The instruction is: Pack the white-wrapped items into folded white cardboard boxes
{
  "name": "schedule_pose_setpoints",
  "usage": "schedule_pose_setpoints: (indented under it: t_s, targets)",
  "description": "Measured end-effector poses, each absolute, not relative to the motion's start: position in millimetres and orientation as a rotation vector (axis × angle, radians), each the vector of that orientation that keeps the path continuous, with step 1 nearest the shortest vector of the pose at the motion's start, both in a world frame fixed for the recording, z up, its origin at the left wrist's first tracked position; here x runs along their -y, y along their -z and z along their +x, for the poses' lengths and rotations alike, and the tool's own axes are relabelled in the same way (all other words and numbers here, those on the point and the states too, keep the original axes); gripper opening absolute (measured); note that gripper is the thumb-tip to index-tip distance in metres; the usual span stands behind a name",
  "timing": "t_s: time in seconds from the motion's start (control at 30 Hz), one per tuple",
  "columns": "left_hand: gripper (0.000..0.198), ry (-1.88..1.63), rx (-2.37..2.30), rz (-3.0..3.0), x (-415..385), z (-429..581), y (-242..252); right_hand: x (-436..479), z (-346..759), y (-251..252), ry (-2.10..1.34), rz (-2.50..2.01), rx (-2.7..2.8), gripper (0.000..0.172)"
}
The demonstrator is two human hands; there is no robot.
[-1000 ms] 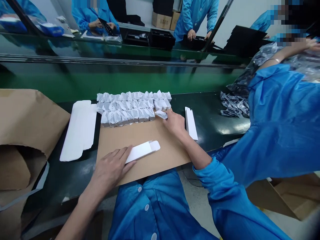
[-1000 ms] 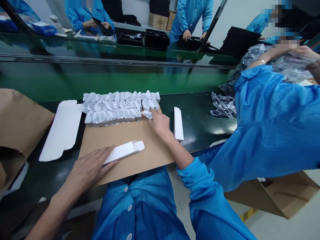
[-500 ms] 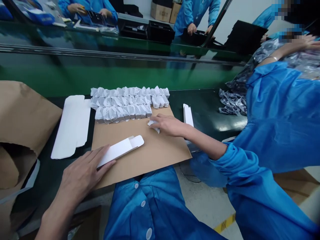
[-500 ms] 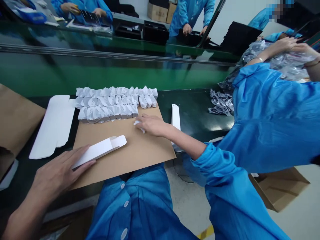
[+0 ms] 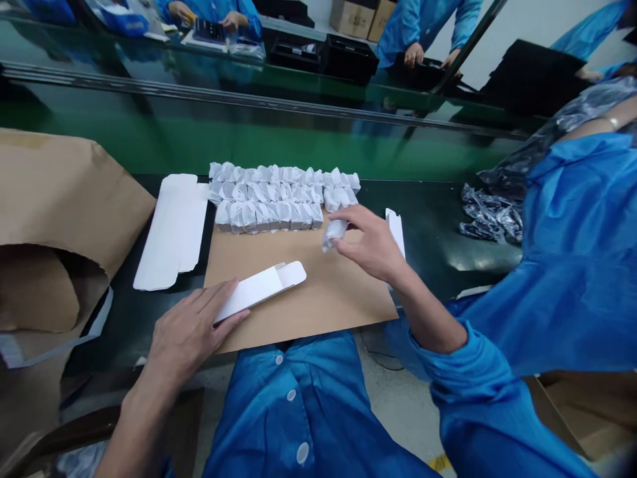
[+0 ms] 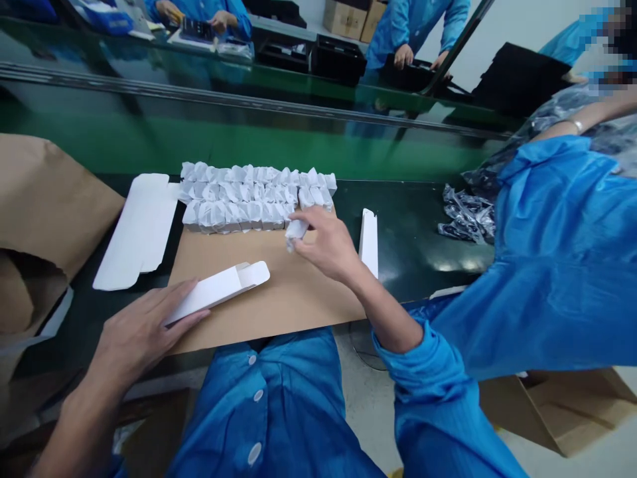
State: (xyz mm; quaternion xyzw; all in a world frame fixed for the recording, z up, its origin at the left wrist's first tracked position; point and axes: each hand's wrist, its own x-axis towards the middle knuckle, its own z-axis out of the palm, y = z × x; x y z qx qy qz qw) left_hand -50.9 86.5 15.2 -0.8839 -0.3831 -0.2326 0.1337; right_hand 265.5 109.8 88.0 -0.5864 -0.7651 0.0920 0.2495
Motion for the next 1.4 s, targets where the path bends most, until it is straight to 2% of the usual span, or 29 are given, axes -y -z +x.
schedule_pose_setpoints:
  t_s: [0.13,0.37,0.43,0.5,0.6,0.83,1.07,1.27,1.4]
  targets:
    - [0.047,0.752,1.151,-2.531,-81,-47,-16,-69,239,-71,-0.577,-1.153,1.625,0.031]
    - [0.051,0.81,1.062,-2.599,-72,-47,-24,-57,230,-45,-1.126,-1.065,1.512,0.025]
    - [0.054,0.791,1.017,-2.6,-71,-49,-28,-62,234,-50,-1.038,-1.122,1.688,0.022]
    - [0.059,0.774,1.0,-2.588,-70,-51,-32,-66,235,-54,-0.773,-1.183,1.886,0.016]
    - [0.066,0.758,1.034,-2.583,-70,-54,-38,-69,233,-60,-0.485,-1.196,2.042,0.017]
    - [0.063,0.769,1.001,-2.776,-80,-61,-45,-85,244,-91,-0.737,-1.269,2.247,0.023]
    - [0.05,0.687,1.068,-2.671,-83,-58,-44,-81,229,-74,-0.452,-1.312,2.326,0.015]
    - [0.048,0.755,1.151,-2.776,-81,-55,-31,-77,240,-68,-0.541,-1.206,2.263,0.018]
    - [0.052,0.787,1.185,-2.911,-84,-61,-32,-78,245,-75,-0.562,-1.124,2.284,0.011]
